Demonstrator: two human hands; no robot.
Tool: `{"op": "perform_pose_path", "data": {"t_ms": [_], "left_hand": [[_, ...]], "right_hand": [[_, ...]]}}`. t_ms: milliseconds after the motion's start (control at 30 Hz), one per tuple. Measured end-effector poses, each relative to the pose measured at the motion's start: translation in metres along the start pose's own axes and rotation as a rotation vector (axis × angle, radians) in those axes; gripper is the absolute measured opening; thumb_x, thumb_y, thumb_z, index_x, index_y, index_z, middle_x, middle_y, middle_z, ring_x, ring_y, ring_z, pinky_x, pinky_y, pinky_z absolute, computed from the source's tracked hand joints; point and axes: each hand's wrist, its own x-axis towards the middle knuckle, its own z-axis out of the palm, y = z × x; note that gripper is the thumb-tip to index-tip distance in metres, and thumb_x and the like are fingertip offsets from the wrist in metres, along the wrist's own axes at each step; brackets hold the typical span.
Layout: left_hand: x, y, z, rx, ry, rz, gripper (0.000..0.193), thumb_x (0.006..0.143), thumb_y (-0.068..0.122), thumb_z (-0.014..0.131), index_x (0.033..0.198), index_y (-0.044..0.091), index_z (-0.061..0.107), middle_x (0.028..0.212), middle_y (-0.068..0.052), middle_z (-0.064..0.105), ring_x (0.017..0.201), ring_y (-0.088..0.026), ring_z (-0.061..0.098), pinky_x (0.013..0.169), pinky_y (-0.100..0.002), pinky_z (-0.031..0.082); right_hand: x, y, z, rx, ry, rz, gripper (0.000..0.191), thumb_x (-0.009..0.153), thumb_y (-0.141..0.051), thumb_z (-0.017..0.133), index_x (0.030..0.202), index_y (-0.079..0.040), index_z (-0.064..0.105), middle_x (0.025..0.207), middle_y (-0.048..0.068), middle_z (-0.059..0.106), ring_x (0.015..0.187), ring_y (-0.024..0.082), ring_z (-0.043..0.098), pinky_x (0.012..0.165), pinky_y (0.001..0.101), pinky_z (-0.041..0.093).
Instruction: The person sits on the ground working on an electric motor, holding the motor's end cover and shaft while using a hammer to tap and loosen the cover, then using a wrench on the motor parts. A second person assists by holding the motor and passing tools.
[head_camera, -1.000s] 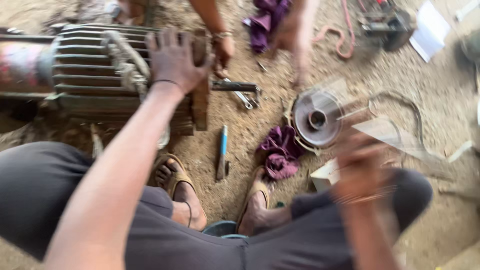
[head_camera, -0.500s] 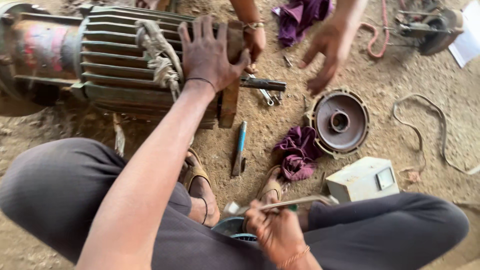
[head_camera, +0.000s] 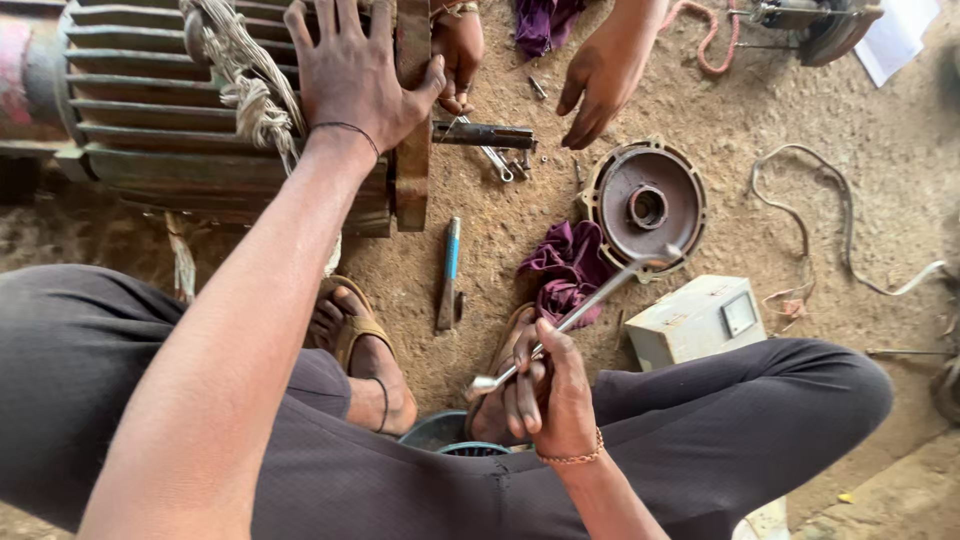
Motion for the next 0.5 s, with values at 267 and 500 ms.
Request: {"op": "perform_pose_path", "data": {"t_ms": [267,500], "left_hand": [[0.008,-0.001,-0.006,0.075,-0.108,-0.025,0.087,0.094,0.075,0.047,0.151,0.01,0.043,0.143,-0.025,0.048,0.135,-0.042,0.043,0.112,-0.067,0.025],[0.001,0.003,-0.007,0.038,-0.07,-0.027,0.082,0.095,0.07,0.048,0.146,0.006,0.051,0.14,-0.023,0.051,0.137,-0.038,0.045,0.115,-0.065,0.026]], "right_hand": [[0.038,-0.041,0.035,-1.149,0.023,-0.642,0.025,0.105,-0.019,0.05,0.105,-0.006,0.072,0.063,0.003,0.064,0.052,0.005,0.054,0.044,0.0234,0.039],[0.111,-0.035,0.075,-1.19,-0.036,-1.088,0.014,0.112,-0.018,0.055,0.107,-0.006,0.056,0.078,0.005,0.065,0.061,0.01,0.06,0.052,0.0253,0.05]]}}
